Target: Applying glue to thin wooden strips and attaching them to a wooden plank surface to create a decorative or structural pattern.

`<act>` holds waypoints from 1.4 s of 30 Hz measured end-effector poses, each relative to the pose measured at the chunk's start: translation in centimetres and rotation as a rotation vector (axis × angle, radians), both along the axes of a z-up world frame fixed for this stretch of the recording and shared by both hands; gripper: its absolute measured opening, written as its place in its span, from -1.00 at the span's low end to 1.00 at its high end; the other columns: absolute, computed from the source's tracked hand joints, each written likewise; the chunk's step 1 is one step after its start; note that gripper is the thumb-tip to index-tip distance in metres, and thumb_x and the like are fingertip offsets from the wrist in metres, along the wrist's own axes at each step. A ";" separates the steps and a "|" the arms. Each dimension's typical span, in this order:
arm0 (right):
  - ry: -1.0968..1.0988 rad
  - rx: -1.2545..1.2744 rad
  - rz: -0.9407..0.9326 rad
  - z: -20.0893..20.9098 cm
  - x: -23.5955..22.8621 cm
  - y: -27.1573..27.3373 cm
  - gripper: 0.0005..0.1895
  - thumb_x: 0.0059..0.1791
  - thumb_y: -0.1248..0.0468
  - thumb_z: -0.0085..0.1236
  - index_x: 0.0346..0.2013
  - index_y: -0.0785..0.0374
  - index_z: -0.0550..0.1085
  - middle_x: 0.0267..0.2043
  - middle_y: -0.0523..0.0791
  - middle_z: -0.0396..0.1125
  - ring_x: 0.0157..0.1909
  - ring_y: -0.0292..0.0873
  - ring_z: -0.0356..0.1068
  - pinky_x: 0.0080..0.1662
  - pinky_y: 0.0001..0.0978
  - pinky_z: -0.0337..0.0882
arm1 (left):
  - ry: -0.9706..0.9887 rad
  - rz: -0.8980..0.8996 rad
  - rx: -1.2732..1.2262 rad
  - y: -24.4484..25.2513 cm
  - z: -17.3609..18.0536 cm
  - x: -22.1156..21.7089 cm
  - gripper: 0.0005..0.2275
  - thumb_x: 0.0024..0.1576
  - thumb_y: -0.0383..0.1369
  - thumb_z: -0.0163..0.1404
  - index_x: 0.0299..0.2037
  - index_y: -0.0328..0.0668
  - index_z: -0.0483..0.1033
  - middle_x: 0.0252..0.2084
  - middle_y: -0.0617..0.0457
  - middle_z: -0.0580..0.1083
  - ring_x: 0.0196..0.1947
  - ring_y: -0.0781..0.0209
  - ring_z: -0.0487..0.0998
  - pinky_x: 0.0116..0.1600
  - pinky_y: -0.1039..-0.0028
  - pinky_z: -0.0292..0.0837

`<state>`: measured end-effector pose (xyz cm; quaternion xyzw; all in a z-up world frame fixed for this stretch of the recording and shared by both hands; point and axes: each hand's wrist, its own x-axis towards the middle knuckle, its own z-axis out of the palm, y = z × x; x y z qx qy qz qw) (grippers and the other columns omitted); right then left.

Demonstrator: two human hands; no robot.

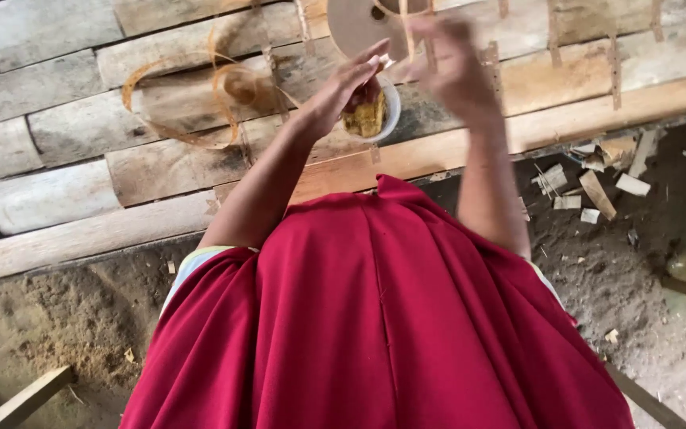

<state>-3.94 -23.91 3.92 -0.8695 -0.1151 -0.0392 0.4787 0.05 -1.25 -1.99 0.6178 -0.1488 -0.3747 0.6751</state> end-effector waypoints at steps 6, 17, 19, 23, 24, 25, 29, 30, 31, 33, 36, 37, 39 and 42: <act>-0.188 -0.114 0.161 -3.2 -0.1 2.4 -0.89 0.07 0.41 0.32 -0.21 0.24 0.51 -0.05 -0.10 0.38 0.06 -0.07 0.25 0.19 -0.16 0.14 | 0.092 -0.106 0.099 0.8 4.8 -1.8 -0.44 0.02 0.32 -0.24 -0.36 -0.03 0.44 -0.52 0.19 0.35 -0.62 0.46 0.12 -0.51 0.60 -0.04; 0.216 -0.228 -0.386 -7.8 1.8 -3.3 -0.85 0.01 0.31 0.20 -0.39 0.10 0.39 -0.22 -0.12 0.25 -0.04 -0.12 0.19 0.03 -0.21 0.36 | 0.253 -0.173 0.348 7.6 -2.3 -4.5 -0.70 0.35 -0.19 -0.07 -0.31 -0.23 0.56 -0.55 0.00 0.52 -0.73 0.36 0.38 -0.57 0.63 0.34; 0.395 -0.576 -0.588 -8.5 2.3 -1.9 -0.05 0.11 0.06 0.41 0.51 -0.06 -0.12 0.49 -0.02 0.00 0.49 0.15 -0.09 0.40 0.12 0.13 | 0.289 -0.035 0.338 6.7 -4.6 -4.9 -0.68 0.34 -0.25 -0.05 -0.39 -0.30 0.55 -0.61 -0.08 0.52 -0.81 0.36 0.32 -0.67 0.61 0.18; -0.403 -0.511 -0.556 -11.2 -0.1 0.6 -0.25 0.03 0.45 0.21 0.39 0.30 0.01 0.22 0.15 0.22 0.18 0.10 0.43 0.15 -0.19 0.76 | 0.408 0.117 0.350 5.9 -5.1 -4.7 -0.68 0.33 -0.29 -0.03 -0.45 -0.31 0.56 -0.63 -0.08 0.49 -0.77 0.29 0.36 -0.64 0.57 0.27; -0.306 -0.413 -0.162 -9.3 -1.4 2.7 -0.61 -0.04 0.55 0.00 0.08 0.43 0.26 -0.08 0.08 0.31 -0.23 -0.12 0.28 -0.27 -0.42 0.50 | 0.415 0.136 0.348 5.7 -5.2 -4.7 -0.68 0.32 -0.30 -0.05 -0.46 -0.31 0.55 -0.63 -0.08 0.48 -0.77 0.30 0.34 -0.64 0.59 0.24; -0.206 -0.305 0.228 -7.4 -2.7 4.7 -0.68 -0.12 0.65 -0.21 -0.23 0.54 0.51 -0.38 0.00 0.41 -0.64 -0.34 0.13 -0.68 -0.65 0.23 | 0.422 0.156 0.346 5.6 -5.3 -4.6 -0.68 0.31 -0.30 -0.06 -0.48 -0.31 0.53 -0.63 -0.09 0.48 -0.77 0.30 0.32 -0.65 0.60 0.21; 0.407 -0.698 0.455 -11.4 -4.3 8.3 -0.10 -0.08 0.25 0.03 0.56 0.19 0.01 0.60 0.06 -0.11 0.59 0.17 -0.18 0.48 0.26 -0.15 | 0.365 0.245 0.253 5.1 -10.3 -4.2 -0.77 0.09 -0.30 0.01 -0.45 -0.31 0.62 -0.70 -0.14 0.47 -0.85 0.25 0.43 -0.75 0.50 0.40; 0.271 -0.758 0.390 -13.8 -4.5 8.1 -0.11 -0.08 0.22 0.11 0.54 0.15 0.06 0.58 0.00 -0.03 0.58 0.12 -0.11 0.46 0.31 -0.11 | 0.345 0.247 0.307 4.9 -10.1 -4.2 -0.78 0.08 -0.32 0.00 -0.46 -0.30 0.61 -0.71 -0.12 0.46 -0.85 0.28 0.42 -0.73 0.54 0.40; 0.134 -0.814 0.323 -16.2 -4.7 7.9 -0.12 -0.08 0.19 0.19 0.53 0.11 0.12 0.56 -0.06 0.05 0.57 0.07 -0.05 0.44 0.35 -0.08 | 0.326 0.248 0.361 4.7 -10.0 -4.1 -0.79 0.08 -0.34 -0.02 -0.46 -0.30 0.61 -0.72 -0.10 0.46 -0.85 0.32 0.42 -0.72 0.58 0.39; 0.105 -0.831 0.313 -16.8 -4.8 7.9 -0.11 -0.09 0.23 0.22 0.52 0.11 0.12 0.57 -0.09 0.03 0.57 0.07 -0.07 0.43 0.37 -0.08 | 0.299 0.252 0.352 4.6 -11.2 -3.9 -0.79 0.08 -0.34 -0.02 -0.48 -0.29 0.61 -0.73 -0.09 0.45 -0.86 0.32 0.41 -0.74 0.58 0.37; 0.175 -0.895 0.315 -15.1 -4.5 8.5 -0.06 -0.11 0.38 0.16 0.54 0.12 0.02 0.60 -0.12 -0.09 0.60 0.07 -0.21 0.44 0.34 -0.16 | 0.270 0.217 0.395 4.8 -6.4 -3.9 -0.77 0.13 -0.38 -0.06 -0.54 -0.24 0.57 -0.73 -0.02 0.46 -0.85 0.37 0.33 -0.72 0.62 0.24; 0.269 -0.934 0.332 -14.2 -4.1 9.0 -0.02 -0.13 0.50 0.05 0.55 0.14 -0.08 0.62 -0.13 -0.19 0.61 0.07 -0.34 0.45 0.29 -0.25 | 0.267 0.184 0.452 5.1 -3.7 -3.8 -0.73 0.17 -0.42 -0.09 -0.58 -0.21 0.53 -0.71 0.04 0.46 -0.84 0.42 0.25 -0.69 0.64 0.13; 0.264 -0.909 0.317 -13.9 -4.1 8.9 -0.09 -0.09 0.48 0.00 0.54 0.15 -0.03 0.60 -0.12 -0.12 0.60 0.14 -0.32 0.44 0.31 -0.22 | 0.264 0.165 0.448 5.7 -1.9 -4.2 -0.76 0.14 -0.42 -0.08 -0.58 -0.22 0.53 -0.71 0.01 0.47 -0.82 0.40 0.26 -0.67 0.64 0.14; 0.235 -0.887 0.286 -15.1 -4.1 8.8 -0.22 0.00 0.30 -0.06 0.53 0.16 0.01 0.59 -0.11 -0.08 0.58 0.22 -0.33 0.43 0.33 -0.19 | 0.228 0.117 0.412 7.5 0.7 -4.7 -0.78 0.12 -0.42 -0.07 -0.57 -0.23 0.53 -0.70 -0.01 0.47 -0.80 0.38 0.31 -0.66 0.65 0.16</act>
